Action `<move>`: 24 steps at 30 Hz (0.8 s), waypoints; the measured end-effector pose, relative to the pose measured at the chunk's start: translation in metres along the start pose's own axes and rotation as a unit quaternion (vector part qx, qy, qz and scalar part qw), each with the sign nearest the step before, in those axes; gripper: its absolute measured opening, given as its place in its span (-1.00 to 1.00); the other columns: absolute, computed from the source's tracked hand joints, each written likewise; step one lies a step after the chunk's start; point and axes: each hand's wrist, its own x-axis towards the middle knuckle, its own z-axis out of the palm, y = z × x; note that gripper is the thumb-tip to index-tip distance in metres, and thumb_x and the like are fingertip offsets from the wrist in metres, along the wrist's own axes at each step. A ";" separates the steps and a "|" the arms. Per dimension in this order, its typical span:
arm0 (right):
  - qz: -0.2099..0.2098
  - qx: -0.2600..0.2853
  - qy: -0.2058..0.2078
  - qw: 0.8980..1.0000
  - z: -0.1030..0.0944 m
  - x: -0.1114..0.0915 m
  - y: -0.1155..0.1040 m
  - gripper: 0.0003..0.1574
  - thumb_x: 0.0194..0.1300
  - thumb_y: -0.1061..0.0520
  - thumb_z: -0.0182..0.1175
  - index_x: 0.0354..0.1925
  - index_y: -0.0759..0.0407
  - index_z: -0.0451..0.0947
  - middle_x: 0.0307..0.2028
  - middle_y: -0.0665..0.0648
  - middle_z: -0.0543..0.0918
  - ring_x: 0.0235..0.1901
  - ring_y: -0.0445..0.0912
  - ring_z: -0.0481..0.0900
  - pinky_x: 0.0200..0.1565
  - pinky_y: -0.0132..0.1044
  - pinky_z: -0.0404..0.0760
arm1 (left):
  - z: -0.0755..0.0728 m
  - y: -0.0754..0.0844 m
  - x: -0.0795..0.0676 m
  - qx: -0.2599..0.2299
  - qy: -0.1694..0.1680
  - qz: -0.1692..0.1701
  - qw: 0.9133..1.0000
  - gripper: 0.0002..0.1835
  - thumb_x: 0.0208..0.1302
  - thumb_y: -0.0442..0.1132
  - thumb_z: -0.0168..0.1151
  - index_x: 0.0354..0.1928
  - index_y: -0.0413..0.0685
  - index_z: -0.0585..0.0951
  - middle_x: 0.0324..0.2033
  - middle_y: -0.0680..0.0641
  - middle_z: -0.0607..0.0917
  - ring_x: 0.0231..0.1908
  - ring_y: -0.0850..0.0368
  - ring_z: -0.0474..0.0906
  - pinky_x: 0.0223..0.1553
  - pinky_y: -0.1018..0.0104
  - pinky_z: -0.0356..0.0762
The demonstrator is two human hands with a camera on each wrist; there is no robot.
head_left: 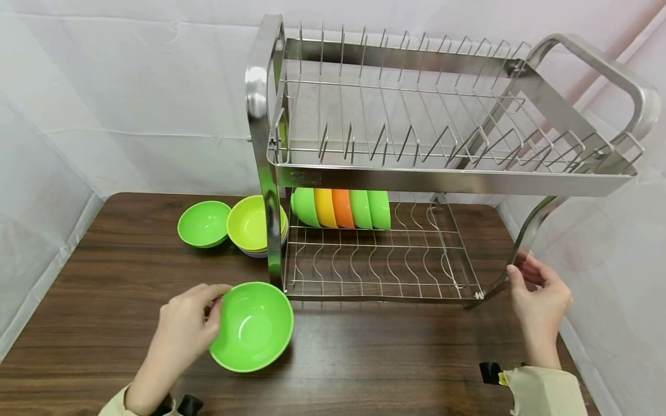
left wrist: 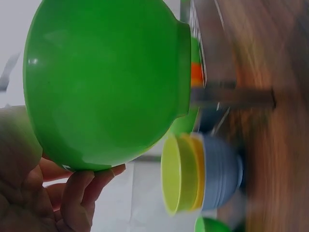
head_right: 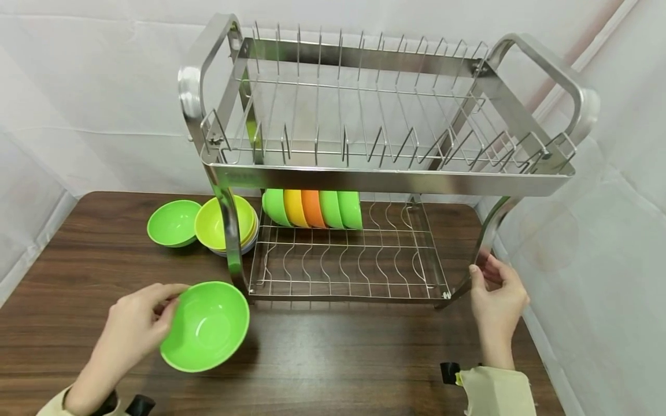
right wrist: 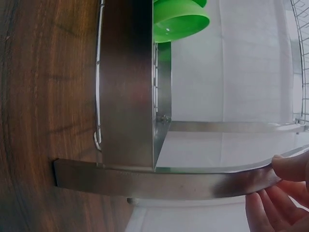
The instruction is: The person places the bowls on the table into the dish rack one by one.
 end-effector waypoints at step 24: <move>-0.639 0.097 -0.232 0.727 0.026 -0.131 -0.100 -0.61 0.37 0.07 -0.11 -0.14 0.30 0.55 -0.17 0.23 0.62 -0.04 0.02 0.52 0.28 -0.15 0.10 | 0.054 0.063 0.008 -0.086 -0.059 0.075 0.992 -0.78 -0.07 -0.52 0.19 -0.41 -0.09 0.68 -0.52 0.07 0.63 -0.52 0.26 0.54 -0.50 0.31 0.49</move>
